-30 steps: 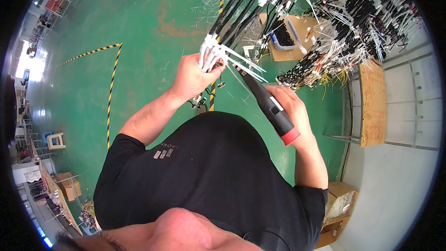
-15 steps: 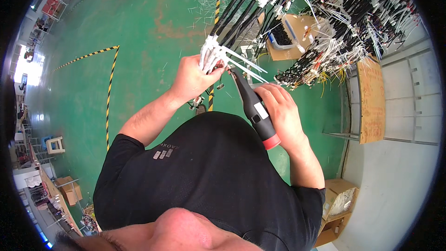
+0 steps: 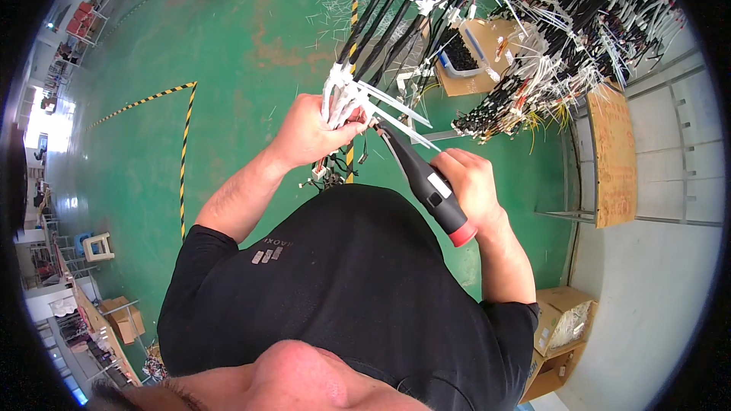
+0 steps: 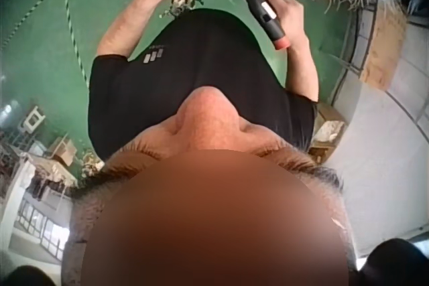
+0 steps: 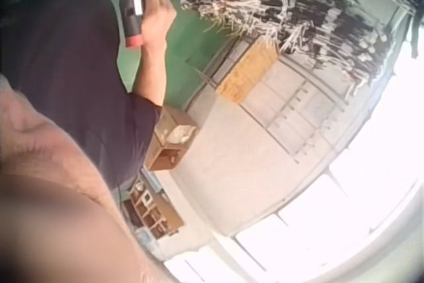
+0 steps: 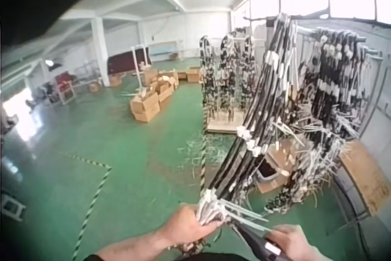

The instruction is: Tighten and trim cable ties on wire bundles using a specialized tensioning tool.

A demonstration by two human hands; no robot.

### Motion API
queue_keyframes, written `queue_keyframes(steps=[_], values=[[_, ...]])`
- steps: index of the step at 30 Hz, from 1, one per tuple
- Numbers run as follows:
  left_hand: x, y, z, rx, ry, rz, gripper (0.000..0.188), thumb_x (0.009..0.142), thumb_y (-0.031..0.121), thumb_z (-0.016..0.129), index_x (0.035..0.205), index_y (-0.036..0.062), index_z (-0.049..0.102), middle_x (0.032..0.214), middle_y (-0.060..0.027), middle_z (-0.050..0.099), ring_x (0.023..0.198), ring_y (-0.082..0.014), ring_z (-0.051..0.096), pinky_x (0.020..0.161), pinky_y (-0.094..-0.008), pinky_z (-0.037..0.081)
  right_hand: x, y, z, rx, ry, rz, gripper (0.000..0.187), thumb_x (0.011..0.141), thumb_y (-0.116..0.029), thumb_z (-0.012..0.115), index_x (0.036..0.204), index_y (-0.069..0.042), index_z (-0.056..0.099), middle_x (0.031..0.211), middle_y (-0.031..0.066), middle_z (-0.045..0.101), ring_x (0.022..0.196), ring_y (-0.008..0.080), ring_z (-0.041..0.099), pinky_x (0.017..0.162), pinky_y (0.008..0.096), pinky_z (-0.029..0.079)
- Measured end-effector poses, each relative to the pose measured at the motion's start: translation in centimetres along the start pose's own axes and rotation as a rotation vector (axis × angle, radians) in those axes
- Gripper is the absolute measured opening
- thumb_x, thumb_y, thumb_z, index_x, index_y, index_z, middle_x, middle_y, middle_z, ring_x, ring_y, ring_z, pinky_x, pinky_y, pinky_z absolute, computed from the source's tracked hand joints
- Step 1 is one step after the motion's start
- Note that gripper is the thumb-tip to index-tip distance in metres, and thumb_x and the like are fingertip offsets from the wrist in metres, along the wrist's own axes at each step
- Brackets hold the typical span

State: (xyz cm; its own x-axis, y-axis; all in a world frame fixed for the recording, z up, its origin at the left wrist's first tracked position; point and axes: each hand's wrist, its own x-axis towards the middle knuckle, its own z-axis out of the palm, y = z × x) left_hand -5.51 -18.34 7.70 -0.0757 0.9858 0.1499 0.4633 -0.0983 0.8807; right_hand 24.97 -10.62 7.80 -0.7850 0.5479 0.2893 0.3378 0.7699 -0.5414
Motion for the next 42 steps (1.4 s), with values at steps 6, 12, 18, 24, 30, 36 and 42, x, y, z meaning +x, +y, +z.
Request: queue_keyframes(steps=[6, 12, 18, 24, 30, 36, 42], values=[[0.4, -0.4, -0.4, -0.259, -0.007, -0.157, 0.013, 0.095, 0.008, 0.078, 0.106, 0.0007, 0.078, 0.09, -0.0011, 0.076, 0.066, -0.0063, 0.065, 0.06, -0.026, 0.054, -0.1, 0.5, -0.2, -0.287, 0.129, -0.09, 0.032, 0.088, -0.014, 0.068, 0.119, -0.007, 0.066, 0.123, 0.0106, 0.068, 0.127, 0.0339, 0.064, 0.119, 0.0527, 0.041], [0.4, -0.8, -1.0, -0.496, -0.014, -0.171, 0.015, 0.101, 0.013, 0.073, 0.107, -0.0009, 0.072, 0.092, -0.0043, 0.074, 0.065, -0.0077, 0.064, 0.057, -0.0251, 0.052, -1.0, 3.1, 0.7, -0.178, 0.317, 0.1, 0.044, 0.091, -0.015, 0.072, 0.133, -0.006, 0.064, 0.133, 0.0127, 0.067, 0.132, 0.0333, 0.062, 0.123, 0.054, 0.038], [0.0, -2.4, -0.7, -0.626, 0.097, -0.127, 0.026, 0.107, 0.026, 0.068, 0.116, 0.001, 0.067, 0.095, -0.0069, 0.074, 0.067, -0.0076, 0.064, 0.059, -0.0252, 0.053, -0.6, 2.0, -1.6, 0.742, 0.16, 0.231, 0.044, 0.091, -0.002, 0.075, 0.135, -0.002, 0.067, 0.13, 0.0116, 0.072, 0.125, 0.0256, 0.065, 0.111, 0.0387, 0.047], [-0.4, -1.2, -0.2, -0.495, 0.109, -0.126, 0.03, 0.109, 0.027, 0.066, 0.12, -0.0012, 0.068, 0.097, -0.0067, 0.078, 0.075, -0.0111, 0.072, 0.066, -0.0282, 0.059, 1.8, -0.8, -3.8, 0.349, 0.09, 0.037, 0.042, 0.09, -0.008, 0.078, 0.131, -0.002, 0.068, 0.12, 0.0152, 0.071, 0.111, 0.0313, 0.069, 0.1, 0.0386, 0.053], [-0.7, -1.3, 0.3, -0.046, 0.175, 0.031, 0.03, 0.111, 0.021, 0.062, 0.127, -0.0044, 0.064, 0.097, -0.0084, 0.078, 0.071, -0.0133, 0.072, 0.063, -0.0292, 0.056, 5.2, -4.8, -5.8, 0.173, 0.04, 0.077, 0.046, 0.087, -0.017, 0.081, 0.127, 0.002, 0.068, 0.122, 0.018, 0.071, 0.113, 0.0346, 0.069, 0.102, 0.0386, 0.052], [-0.8, -0.4, -0.8, 0.079, 0.236, 0.166, 0.028, 0.103, 0.014, 0.07, 0.123, -0.0059, 0.063, 0.092, -0.021, 0.075, 0.081, -0.0413, 0.074, 0.069, -0.0453, 0.058, 7.7, -6.8, -6.7, -0.061, -0.058, -0.073, 0.046, 0.083, -0.02, 0.071, 0.126, -0.001, 0.068, 0.12, 0.0173, 0.072, 0.112, 0.0387, 0.069, 0.1, 0.0442, 0.053], [-0.9, -0.7, -2.6, 0.208, 0.309, 0.279, 0.036, 0.1, 0.011, 0.073, 0.128, -0.0079, 0.061, 0.095, -0.0227, 0.074, 0.083, -0.0425, 0.074, 0.069, -0.0476, 0.059, 9.9, -7.8, -6.7, -0.046, -0.135, -0.077, 0.049, 0.083, -0.023, 0.071, 0.125, 0.001, 0.067, 0.117, 0.0193, 0.071, 0.108, 0.0412, 0.068, 0.097, 0.046, 0.054]])
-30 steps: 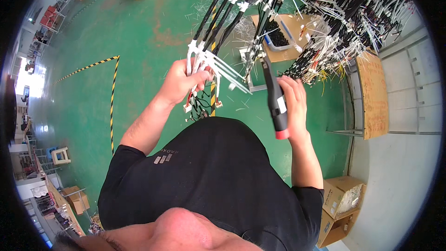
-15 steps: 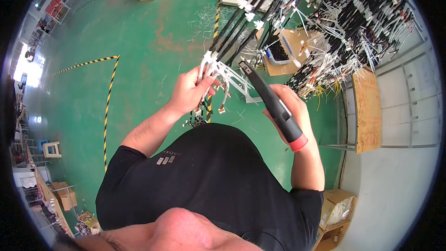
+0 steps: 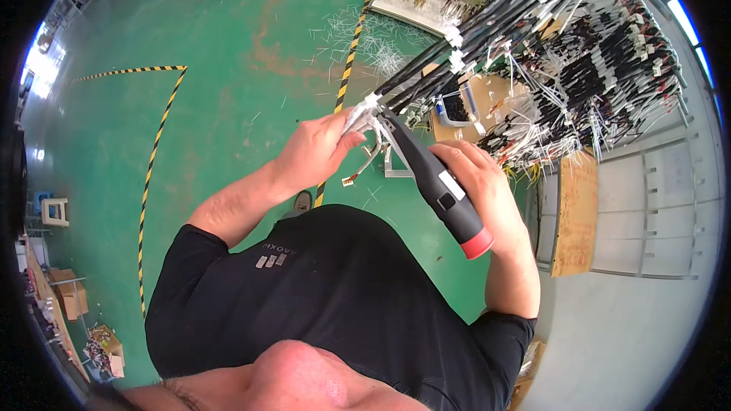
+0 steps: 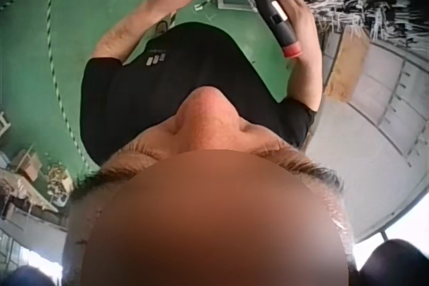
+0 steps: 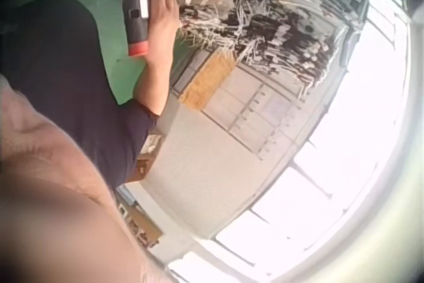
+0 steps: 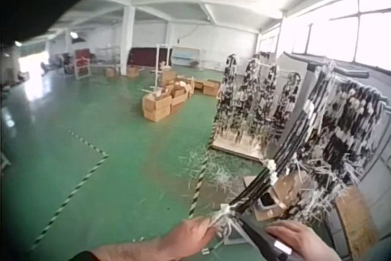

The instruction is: Tighten and trim cable ties on wire bundles using a specialized tensioning tool.

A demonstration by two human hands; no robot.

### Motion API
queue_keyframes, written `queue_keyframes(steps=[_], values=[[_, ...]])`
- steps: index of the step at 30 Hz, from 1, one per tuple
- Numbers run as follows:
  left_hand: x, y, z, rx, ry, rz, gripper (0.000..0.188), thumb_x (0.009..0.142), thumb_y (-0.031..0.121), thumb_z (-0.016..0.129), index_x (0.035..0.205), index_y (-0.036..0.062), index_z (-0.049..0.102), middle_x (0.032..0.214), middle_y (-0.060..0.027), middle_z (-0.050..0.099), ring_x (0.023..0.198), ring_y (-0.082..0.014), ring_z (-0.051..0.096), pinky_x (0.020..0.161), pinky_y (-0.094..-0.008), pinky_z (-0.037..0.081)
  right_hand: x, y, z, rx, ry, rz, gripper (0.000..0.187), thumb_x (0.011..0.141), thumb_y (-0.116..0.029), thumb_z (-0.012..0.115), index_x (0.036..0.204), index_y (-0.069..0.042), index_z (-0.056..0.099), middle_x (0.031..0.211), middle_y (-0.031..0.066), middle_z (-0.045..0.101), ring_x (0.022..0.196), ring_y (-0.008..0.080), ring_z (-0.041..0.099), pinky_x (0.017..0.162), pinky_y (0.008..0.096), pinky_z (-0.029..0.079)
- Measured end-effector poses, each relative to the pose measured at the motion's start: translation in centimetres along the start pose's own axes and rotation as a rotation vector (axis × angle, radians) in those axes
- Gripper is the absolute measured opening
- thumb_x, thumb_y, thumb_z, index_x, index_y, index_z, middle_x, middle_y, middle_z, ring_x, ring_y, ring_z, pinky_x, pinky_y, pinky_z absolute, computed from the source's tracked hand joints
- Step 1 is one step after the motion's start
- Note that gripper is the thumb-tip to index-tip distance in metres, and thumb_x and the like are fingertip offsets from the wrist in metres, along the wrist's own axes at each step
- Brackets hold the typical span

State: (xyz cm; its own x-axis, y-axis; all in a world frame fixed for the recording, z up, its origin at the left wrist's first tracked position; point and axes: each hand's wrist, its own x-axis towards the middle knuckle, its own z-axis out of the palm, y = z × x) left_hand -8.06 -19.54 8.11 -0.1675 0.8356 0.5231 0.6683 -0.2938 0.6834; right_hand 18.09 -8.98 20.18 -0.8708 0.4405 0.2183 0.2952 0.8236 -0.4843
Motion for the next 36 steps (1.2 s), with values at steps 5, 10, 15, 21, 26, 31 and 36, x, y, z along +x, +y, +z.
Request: queue_keyframes(steps=[5, 10, 15, 21, 26, 31, 36], values=[[0.3, -0.6, -0.6, 0.127, 0.076, 0.153, 0.037, 0.096, 0.009, 0.077, 0.125, -0.0078, 0.061, 0.092, -0.0215, 0.074, 0.079, -0.0386, 0.074, 0.067, -0.0445, 0.061, 1.4, 0.5, 1.5, 0.062, 0.05, -0.049, 0.042, 0.083, -0.024, 0.071, 0.116, 0.002, 0.068, 0.106, 0.02, 0.071, 0.098, 0.041, 0.07, 0.09, 0.045, 0.055], [0.9, -1.2, -2.2, 0.037, 0.035, 0.037, 0.031, 0.098, 0.015, 0.076, 0.12, -0.004, 0.066, 0.089, -0.0204, 0.074, 0.077, -0.0363, 0.075, 0.065, -0.0446, 0.058, 2.2, 1.9, 3.2, -0.129, 0.153, -0.165, 0.024, 0.077, -0.02, 0.073, 0.091, -0.002, 0.065, 0.076, 0.0143, 0.065, 0.072, 0.0368, 0.067, 0.069, 0.0433, 0.053], [2.5, -2.1, -5.3, -0.289, -0.127, -0.307, 0.021, 0.107, 0.019, 0.067, 0.111, -0.0016, 0.069, 0.09, -0.0086, 0.078, 0.069, -0.0109, 0.068, 0.062, -0.0317, 0.053, 2.4, 2.7, 4.0, -0.177, 0.227, -0.256, 0.042, 0.083, -0.019, 0.074, 0.122, -0.003, 0.067, 0.119, 0.0161, 0.069, 0.121, 0.0329, 0.067, 0.118, 0.0557, 0.04], [2.9, -2.7, -5.5, -0.466, -0.099, -0.366, 0.021, 0.109, 0.018, 0.064, 0.107, -0.003, 0.067, 0.09, -0.0066, 0.079, 0.066, -0.0119, 0.071, 0.061, -0.0312, 0.056, 2.6, 1.6, 3.8, 0.022, 0.076, -0.065, 0.044, 0.085, -0.017, 0.075, 0.125, -0.002, 0.065, 0.122, 0.0163, 0.07, 0.116, 0.0363, 0.067, 0.114, 0.0487, 0.045], [2.8, -3.4, -5.1, -0.411, -0.146, -0.356, 0.023, 0.112, 0.018, 0.06, 0.117, -0.0041, 0.065, 0.097, -0.0085, 0.079, 0.074, -0.0124, 0.073, 0.065, -0.0301, 0.057, 4.0, 0.7, 3.3, 0.176, 0.021, -0.012, 0.049, 0.087, -0.016, 0.08, 0.129, 0.003, 0.064, 0.103, 0.0169, 0.066, 0.094, 0.0369, 0.066, 0.087, 0.0411, 0.053], [3.1, -3.7, -5.6, -0.248, -0.093, -0.259, 0.02, 0.108, 0.016, 0.067, 0.109, -0.0035, 0.064, 0.09, -0.0104, 0.079, 0.073, -0.0159, 0.076, 0.064, -0.0325, 0.057, 4.6, -0.2, 2.5, 0.196, -0.081, 0.054, 0.048, 0.085, -0.011, 0.083, 0.128, 0.002, 0.064, 0.111, 0.0174, 0.07, 0.101, 0.0361, 0.069, 0.092, 0.0399, 0.055], [3.1, -4.3, -5.6, -0.065, -0.002, -0.157, 0.019, 0.105, 0.015, 0.07, 0.107, -0.0026, 0.064, 0.086, -0.0127, 0.077, 0.073, -0.0196, 0.077, 0.064, -0.0342, 0.057, 5.1, -0.6, 3.7, 0.183, -0.052, 0.057, 0.048, 0.084, -0.012, 0.079, 0.129, 0.002, 0.066, 0.108, 0.0165, 0.069, 0.097, 0.0365, 0.066, 0.09, 0.0411, 0.054]])
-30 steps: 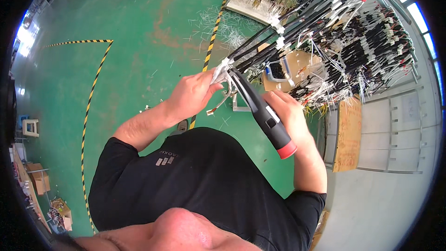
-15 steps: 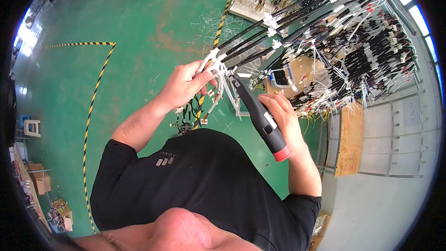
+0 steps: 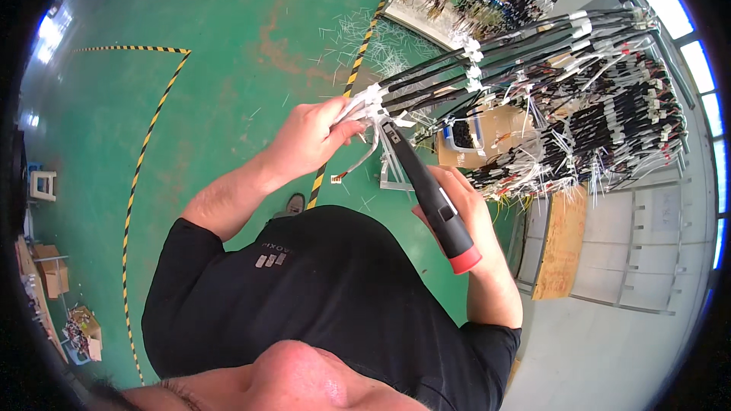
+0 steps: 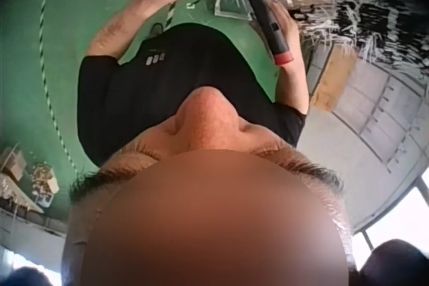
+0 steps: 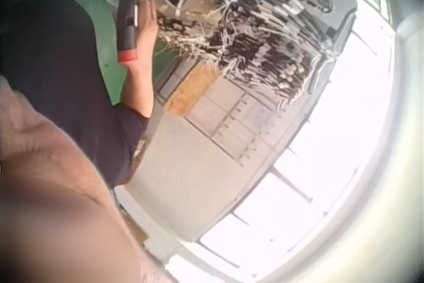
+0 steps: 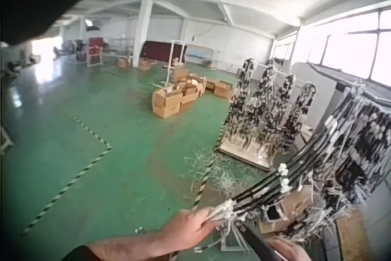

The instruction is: Tighten and trim cable ties on wire bundles using a specialized tensioning tool.

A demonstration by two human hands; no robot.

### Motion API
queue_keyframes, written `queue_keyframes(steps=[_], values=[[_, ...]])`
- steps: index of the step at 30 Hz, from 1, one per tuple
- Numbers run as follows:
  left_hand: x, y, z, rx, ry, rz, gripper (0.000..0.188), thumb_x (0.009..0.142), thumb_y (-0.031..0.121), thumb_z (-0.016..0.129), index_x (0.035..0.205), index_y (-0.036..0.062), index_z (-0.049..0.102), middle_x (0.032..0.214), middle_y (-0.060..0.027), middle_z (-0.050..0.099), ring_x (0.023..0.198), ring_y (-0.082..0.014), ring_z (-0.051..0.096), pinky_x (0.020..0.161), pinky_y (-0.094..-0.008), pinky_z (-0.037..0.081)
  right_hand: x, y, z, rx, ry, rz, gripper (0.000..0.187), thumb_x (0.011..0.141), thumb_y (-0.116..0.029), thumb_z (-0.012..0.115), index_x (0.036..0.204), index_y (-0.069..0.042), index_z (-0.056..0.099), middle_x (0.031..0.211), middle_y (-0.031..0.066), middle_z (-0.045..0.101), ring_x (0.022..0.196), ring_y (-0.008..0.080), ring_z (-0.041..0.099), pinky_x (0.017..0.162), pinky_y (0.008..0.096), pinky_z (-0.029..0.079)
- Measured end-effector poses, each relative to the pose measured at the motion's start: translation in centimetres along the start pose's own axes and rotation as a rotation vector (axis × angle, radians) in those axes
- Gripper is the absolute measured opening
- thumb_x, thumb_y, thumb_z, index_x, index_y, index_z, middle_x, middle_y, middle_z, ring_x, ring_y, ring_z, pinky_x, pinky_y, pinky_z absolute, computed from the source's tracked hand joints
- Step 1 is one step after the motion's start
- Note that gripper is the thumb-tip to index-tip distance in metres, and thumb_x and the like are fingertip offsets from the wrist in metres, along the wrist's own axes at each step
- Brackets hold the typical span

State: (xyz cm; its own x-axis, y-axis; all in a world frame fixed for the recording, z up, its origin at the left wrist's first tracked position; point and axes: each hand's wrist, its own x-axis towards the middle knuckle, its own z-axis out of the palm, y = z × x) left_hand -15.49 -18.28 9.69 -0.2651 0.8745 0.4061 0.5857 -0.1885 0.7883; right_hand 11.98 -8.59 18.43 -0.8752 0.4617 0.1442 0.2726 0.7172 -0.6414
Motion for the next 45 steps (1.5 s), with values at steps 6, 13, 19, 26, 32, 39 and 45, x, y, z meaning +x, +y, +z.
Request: queue_keyframes(steps=[6, 13, 19, 26, 32, 39, 45], values=[[0.5, -0.3, -0.8, -0.01, -0.024, -0.021, 0.018, 0.106, 0.016, 0.069, 0.108, -0.0017, 0.064, 0.086, -0.0131, 0.077, 0.073, -0.0224, 0.077, 0.064, -0.036, 0.057, 0.1, 1.3, 0.8, -0.134, -0.013, -0.055, 0.055, 0.088, -0.009, 0.078, 0.139, 0.004, 0.06, 0.131, 0.0229, 0.066, 0.118, 0.0387, 0.067, 0.102, 0.0421, 0.054], [0.6, 0.2, -1.8, -0.119, -0.095, -0.03, 0.019, 0.11, 0.017, 0.062, 0.104, -0.0013, 0.061, 0.087, -0.013, 0.077, 0.072, -0.0246, 0.076, 0.064, -0.0376, 0.055, 0.1, 0.2, 1.6, -0.077, 0.008, -0.071, 0.058, 0.088, -0.01, 0.08, 0.141, 0.004, 0.06, 0.129, 0.0219, 0.067, 0.115, 0.0372, 0.068, 0.1, 0.0422, 0.054], [0.1, 0.8, -1.5, 0.015, -0.065, -0.068, 0.017, 0.106, 0.015, 0.067, 0.103, -0.0009, 0.06, 0.087, -0.0183, 0.076, 0.075, -0.0334, 0.076, 0.063, -0.0436, 0.056, 0.1, -3.0, 1.7, -0.08, 0.035, 0.012, 0.055, 0.087, -0.004, 0.072, 0.141, 0.001, 0.061, 0.122, 0.0184, 0.069, 0.108, 0.0347, 0.07, 0.096, 0.0401, 0.056], [-0.8, 1.8, -0.5, 0.265, 0.167, 0.197, 0.019, 0.099, 0.016, 0.075, 0.099, 0.0008, 0.063, 0.077, -0.0164, 0.071, 0.069, -0.0361, 0.073, 0.059, -0.0456, 0.057, -0.5, -3.9, 2.9, -0.242, 0.11, -0.014, 0.058, 0.086, -0.01, 0.068, 0.143, 0.0, 0.058, 0.127, 0.0199, 0.067, 0.115, 0.0408, 0.066, 0.101, 0.047, 0.053], [-0.8, 1.8, -0.2, 0.266, 0.226, 0.275, 0.022, 0.097, 0.015, 0.077, 0.109, -0.0003, 0.066, 0.079, -0.0163, 0.072, 0.07, -0.0359, 0.073, 0.06, -0.0452, 0.058, -1.0, -0.4, 4.6, -0.263, 0.186, -0.089, 0.026, 0.083, -0.011, 0.079, 0.103, 0.0, 0.067, 0.091, 0.0166, 0.067, 0.082, 0.0376, 0.068, 0.073, 0.0417, 0.054], [-0.3, 1.9, -1.5, -0.228, -0.024, -0.109, 0.021, 0.101, 0.019, 0.074, 0.098, -0.0006, 0.067, 0.073, -0.0168, 0.071, 0.064, -0.0341, 0.072, 0.059, -0.0417, 0.053, -0.1, 1.4, 4.4, -0.309, 0.304, -0.23, 0.034, 0.079, -0.013, 0.072, 0.11, -0.001, 0.066, 0.106, 0.0151, 0.07, 0.098, 0.0384, 0.066, 0.089, 0.047, 0.052], [-1.2, 2.5, -0.4, 0.083, 0.035, 0.042, 0.018, 0.105, 0.011, 0.068, 0.118, -0.0008, 0.071, 0.088, -0.0145, 0.079, 0.07, -0.0203, 0.077, 0.063, -0.0369, 0.057, -0.4, 0.6, 3.7, -0.319, 0.247, -0.216, 0.033, 0.08, -0.012, 0.07, 0.111, -0.002, 0.066, 0.105, 0.015, 0.069, 0.099, 0.0377, 0.067, 0.09, 0.0461, 0.053]])
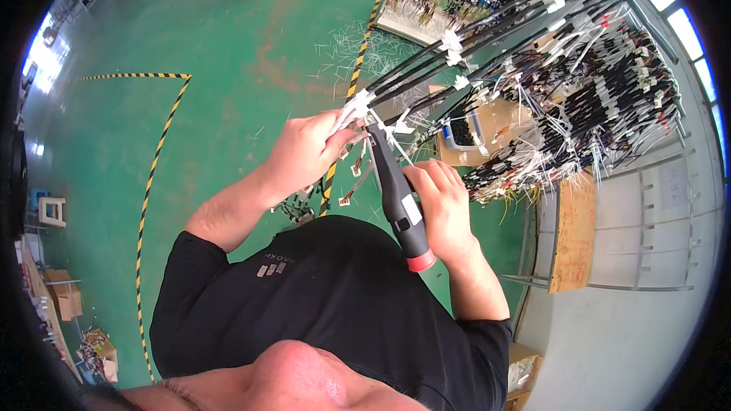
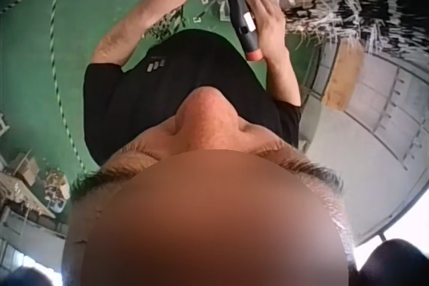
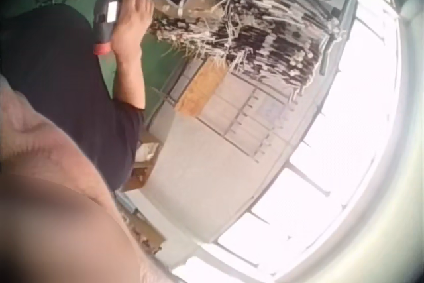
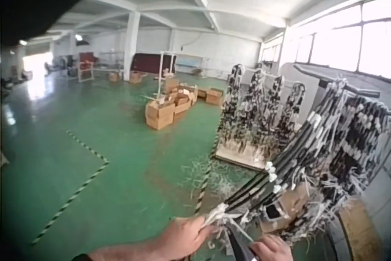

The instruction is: Tighten and trim cable ties on wire bundles using a specialized tensioning tool.

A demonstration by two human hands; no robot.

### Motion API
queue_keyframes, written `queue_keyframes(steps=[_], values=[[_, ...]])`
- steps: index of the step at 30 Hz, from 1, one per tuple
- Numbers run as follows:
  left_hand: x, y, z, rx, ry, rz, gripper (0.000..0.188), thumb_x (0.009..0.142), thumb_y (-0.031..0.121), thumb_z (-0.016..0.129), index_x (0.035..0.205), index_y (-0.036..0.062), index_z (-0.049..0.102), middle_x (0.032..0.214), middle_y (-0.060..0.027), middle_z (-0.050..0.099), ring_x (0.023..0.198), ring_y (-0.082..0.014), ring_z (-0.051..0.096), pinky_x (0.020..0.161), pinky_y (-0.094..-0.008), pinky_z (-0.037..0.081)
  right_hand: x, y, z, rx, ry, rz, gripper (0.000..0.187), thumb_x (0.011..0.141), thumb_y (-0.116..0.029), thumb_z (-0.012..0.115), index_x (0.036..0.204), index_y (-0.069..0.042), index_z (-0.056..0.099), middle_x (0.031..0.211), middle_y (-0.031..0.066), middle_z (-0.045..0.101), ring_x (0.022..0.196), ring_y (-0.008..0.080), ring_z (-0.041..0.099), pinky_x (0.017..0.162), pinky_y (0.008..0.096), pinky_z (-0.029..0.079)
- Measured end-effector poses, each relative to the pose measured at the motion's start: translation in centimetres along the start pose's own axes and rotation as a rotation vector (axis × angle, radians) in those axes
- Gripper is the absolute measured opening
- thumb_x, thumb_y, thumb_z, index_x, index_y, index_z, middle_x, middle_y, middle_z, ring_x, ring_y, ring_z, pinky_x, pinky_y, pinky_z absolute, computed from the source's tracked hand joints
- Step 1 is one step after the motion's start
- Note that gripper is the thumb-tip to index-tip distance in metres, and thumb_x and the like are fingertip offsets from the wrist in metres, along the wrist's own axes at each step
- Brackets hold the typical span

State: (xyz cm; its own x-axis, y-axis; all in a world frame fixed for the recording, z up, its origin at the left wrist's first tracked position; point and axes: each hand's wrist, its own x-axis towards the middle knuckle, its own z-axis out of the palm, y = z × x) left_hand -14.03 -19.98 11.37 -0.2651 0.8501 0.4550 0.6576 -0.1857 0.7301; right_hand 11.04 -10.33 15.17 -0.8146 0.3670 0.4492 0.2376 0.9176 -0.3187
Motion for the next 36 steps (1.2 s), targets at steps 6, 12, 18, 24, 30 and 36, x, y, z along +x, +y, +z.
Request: queue_keyframes(steps=[6, 12, 18, 24, 30, 36], values=[[0.0, 1.2, -0.3, -0.205, -0.078, -0.107, 0.019, 0.104, 0.013, 0.069, 0.117, -0.001, 0.068, 0.078, -0.017, 0.073, 0.065, -0.0273, 0.075, 0.059, -0.0401, 0.055, -1.3, 1.3, 0.4, -0.004, 0.108, -0.094, 0.017, 0.074, -0.016, 0.072, 0.083, -0.006, 0.062, 0.07, 0.0074, 0.056, 0.063, 0.0321, 0.059, 0.066, 0.0436, 0.048], [0.5, -0.1, -0.4, -0.388, -0.014, -0.145, 0.025, 0.109, 0.014, 0.063, 0.129, -0.001, 0.063, 0.088, -0.0129, 0.077, 0.075, -0.019, 0.075, 0.068, -0.0352, 0.056, -1.7, 1.5, -1.4, 0.094, 0.061, -0.03, 0.045, 0.087, -0.015, 0.08, 0.127, -0.002, 0.067, 0.121, 0.0157, 0.071, 0.118, 0.0358, 0.069, 0.113, 0.052, 0.047], [0.5, -1.3, -0.2, -0.493, -0.126, -0.158, 0.023, 0.114, 0.016, 0.054, 0.128, -0.0017, 0.062, 0.096, -0.005, 0.074, 0.078, -0.012, 0.072, 0.072, -0.0286, 0.059, -0.5, 1.0, -3.5, 0.322, -0.063, 0.228, 0.041, 0.086, -0.016, 0.08, 0.123, -0.004, 0.07, 0.112, 0.0146, 0.071, 0.101, 0.0356, 0.07, 0.093, 0.0412, 0.054], [0.2, 0.6, -0.7, -0.393, -0.055, -0.164, 0.021, 0.11, 0.014, 0.062, 0.125, 0.0001, 0.065, 0.09, -0.0127, 0.079, 0.076, -0.02, 0.077, 0.068, -0.0337, 0.057, 0.9, 0.8, -4.9, 0.355, -0.198, 0.218, 0.042, 0.085, -0.013, 0.079, 0.123, -0.001, 0.069, 0.114, 0.017, 0.071, 0.104, 0.0368, 0.069, 0.095, 0.0425, 0.054], [0.0, 0.8, -0.8, -0.247, 0.008, -0.104, 0.019, 0.106, 0.013, 0.067, 0.117, -0.0017, 0.063, 0.08, -0.0196, 0.071, 0.07, -0.0264, 0.076, 0.061, -0.0395, 0.052, 1.4, -0.9, -4.7, 0.284, -0.201, 0.119, 0.049, 0.086, -0.01, 0.078, 0.131, 0.004, 0.064, 0.116, 0.0203, 0.07, 0.102, 0.0378, 0.07, 0.093, 0.0422, 0.056], [-0.3, 1.9, -1.3, -0.229, -0.023, -0.133, 0.019, 0.107, 0.011, 0.065, 0.121, -0.0011, 0.064, 0.086, -0.0131, 0.077, 0.075, -0.018, 0.077, 0.065, -0.0332, 0.055, 1.4, -0.6, -3.5, 0.195, -0.164, 0.107, 0.043, 0.085, -0.014, 0.081, 0.121, 0.003, 0.066, 0.102, 0.0193, 0.069, 0.092, 0.0373, 0.069, 0.083, 0.0422, 0.056]])
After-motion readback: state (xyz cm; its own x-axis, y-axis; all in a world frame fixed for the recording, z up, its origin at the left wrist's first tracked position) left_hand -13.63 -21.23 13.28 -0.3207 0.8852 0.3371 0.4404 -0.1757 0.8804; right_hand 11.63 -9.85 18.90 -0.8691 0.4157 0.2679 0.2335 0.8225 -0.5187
